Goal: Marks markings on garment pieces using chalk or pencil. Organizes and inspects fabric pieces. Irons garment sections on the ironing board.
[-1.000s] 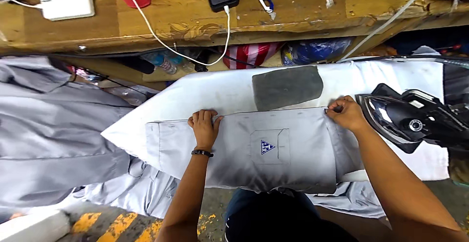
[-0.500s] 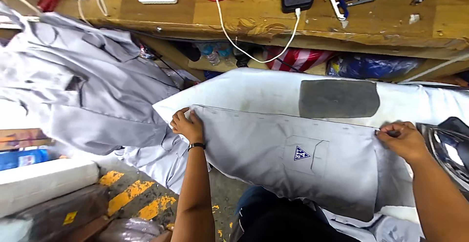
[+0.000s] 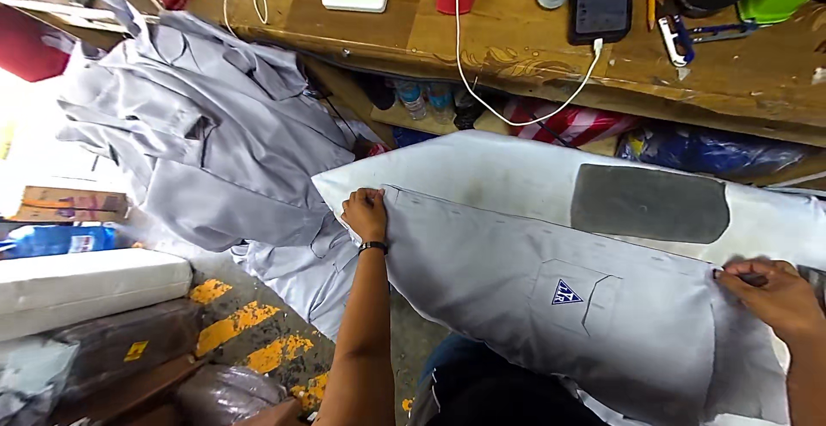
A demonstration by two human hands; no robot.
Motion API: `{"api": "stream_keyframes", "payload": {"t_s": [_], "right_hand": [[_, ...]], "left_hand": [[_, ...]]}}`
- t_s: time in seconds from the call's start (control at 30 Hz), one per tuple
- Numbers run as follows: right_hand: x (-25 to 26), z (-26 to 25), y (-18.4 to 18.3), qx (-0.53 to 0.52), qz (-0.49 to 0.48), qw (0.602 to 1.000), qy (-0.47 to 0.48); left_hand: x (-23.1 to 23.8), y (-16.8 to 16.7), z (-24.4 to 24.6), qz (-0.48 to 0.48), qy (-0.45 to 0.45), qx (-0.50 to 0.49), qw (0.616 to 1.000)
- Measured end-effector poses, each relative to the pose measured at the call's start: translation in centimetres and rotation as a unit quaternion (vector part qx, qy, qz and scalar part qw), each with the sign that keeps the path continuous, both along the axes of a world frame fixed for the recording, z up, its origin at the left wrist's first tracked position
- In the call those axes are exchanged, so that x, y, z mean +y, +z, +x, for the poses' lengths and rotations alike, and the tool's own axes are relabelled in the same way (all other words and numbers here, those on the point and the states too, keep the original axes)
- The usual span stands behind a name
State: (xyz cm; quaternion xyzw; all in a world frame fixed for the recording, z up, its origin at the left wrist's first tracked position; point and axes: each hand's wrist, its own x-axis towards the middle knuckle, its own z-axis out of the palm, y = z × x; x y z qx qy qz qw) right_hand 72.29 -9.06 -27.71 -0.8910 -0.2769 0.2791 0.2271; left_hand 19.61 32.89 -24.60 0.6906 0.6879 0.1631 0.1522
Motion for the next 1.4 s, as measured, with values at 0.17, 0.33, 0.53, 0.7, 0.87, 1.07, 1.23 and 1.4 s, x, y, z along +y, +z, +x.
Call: {"api": "stream_keyframes", "payload": {"t_s": [0.17, 0.33, 0.53, 0.7, 0.87, 1.07, 1.23, 1.4], "right_hand": [[0.0, 0.1, -0.1, 0.003, -0.009, 1.000, -0.008], [0.0, 0.0, 0.1, 0.005, -0.013, 1.000, -0.011], [0.3, -0.3, 0.6, -0.004, -0.024, 1.000, 0.000], [0.1, -0.4, 0.3, -0.008, -0.032, 0.999, 0.002], [0.3, -0.5, 0.5, -0.008, -0.032, 0.999, -0.005], [0.6, -0.6, 0.7, -0.009, -0.035, 0.999, -0.008], [0.8, -0.8, 1.0, -0.002, -0.045, 0.999, -0.009], [1.3, -1.0, 1.4, 0.014, -0.057, 0.998, -0.023]], "left_hand": [[0.7, 1.7, 0.2, -0.080, 0.002, -0.015, 0.997], [3.5, 3.1, 0.9, -0.196, 0.007, 0.039, 0.980], [1.1, 2.2, 0.7, -0.067, -0.064, -0.014, 0.996], [1.6, 1.8, 0.9, -0.024, -0.050, -0.051, 0.997], [1.7, -1.4, 0.6, 0.034, -0.001, -0.067, 0.997], [2.3, -2.4, 0.4, 0.049, -0.054, -0.012, 0.997], [0.9, -1.2, 1.6, 0.072, -0.123, 0.010, 0.990], [-0.2, -2.2, 3.3, 0.054, -0.334, -0.033, 0.940]]}}
